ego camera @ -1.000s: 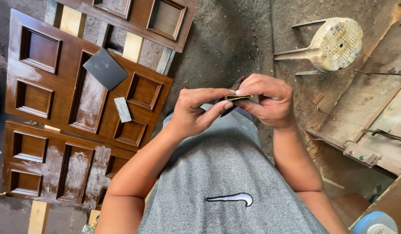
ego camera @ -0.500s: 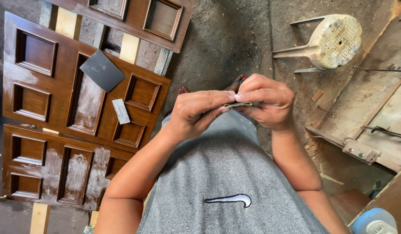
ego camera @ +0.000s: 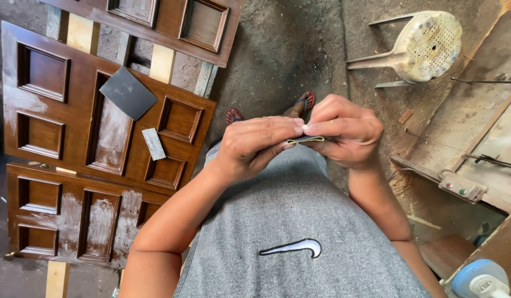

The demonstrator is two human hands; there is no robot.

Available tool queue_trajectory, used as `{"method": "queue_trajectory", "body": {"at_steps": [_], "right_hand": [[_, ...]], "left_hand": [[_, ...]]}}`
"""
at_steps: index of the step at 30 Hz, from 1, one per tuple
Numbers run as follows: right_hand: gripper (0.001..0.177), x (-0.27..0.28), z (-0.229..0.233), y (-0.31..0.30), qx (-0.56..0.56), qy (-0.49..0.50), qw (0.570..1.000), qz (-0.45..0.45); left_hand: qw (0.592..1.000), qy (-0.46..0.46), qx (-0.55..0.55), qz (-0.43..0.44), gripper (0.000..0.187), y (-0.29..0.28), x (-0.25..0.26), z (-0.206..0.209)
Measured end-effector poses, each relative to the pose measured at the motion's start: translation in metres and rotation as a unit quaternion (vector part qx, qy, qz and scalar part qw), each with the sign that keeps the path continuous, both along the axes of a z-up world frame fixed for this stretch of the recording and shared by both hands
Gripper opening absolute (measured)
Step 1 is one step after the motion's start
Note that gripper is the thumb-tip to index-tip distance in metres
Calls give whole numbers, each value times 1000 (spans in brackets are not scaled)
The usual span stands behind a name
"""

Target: The person sands the surface of a wooden door using a sanding block. They then tear a sheet of sandpaper into smaller pieces and continue sanding the door with the smaller pieces.

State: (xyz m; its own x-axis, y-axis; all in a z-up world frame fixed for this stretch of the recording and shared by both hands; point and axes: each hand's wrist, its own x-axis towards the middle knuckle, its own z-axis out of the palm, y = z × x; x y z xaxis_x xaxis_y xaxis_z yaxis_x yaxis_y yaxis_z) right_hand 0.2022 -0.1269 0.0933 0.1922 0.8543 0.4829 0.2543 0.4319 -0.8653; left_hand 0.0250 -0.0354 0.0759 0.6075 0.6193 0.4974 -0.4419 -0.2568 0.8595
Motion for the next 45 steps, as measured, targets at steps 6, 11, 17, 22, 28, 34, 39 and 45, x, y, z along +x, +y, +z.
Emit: {"method": "queue_trajectory", "body": {"at_steps": [6,11,17,22,28,34,39,45], "right_hand": [[16,2,-7,0,-31,36,999,17],[16,7,-12,-4,-78,114,989,56],[23,17,-28,-8,-105,202,966,122],[20,11,-39,-5,-107,224,963,100],[44,9,-62,-21,-163,245,954,57],[25,8,-61,-18,-150,216,963,60],[16,-4,-36,-5,-149,195,969,37],[82,8,-29,-4,-190,276,940,63]], "left_hand": [[998,50,-43,-12,14,0,-2,-4],[995,60,-57,-52,11,11,-3,1],[981,88,-152,-84,8,13,-6,1],[976,95,-192,-42,11,3,0,-25],[974,112,-197,21,14,3,0,-20],[971,121,-193,75,17,0,1,-20],[972,138,-153,110,14,-1,2,-17],[973,140,-133,127,12,-2,3,-22]]}}
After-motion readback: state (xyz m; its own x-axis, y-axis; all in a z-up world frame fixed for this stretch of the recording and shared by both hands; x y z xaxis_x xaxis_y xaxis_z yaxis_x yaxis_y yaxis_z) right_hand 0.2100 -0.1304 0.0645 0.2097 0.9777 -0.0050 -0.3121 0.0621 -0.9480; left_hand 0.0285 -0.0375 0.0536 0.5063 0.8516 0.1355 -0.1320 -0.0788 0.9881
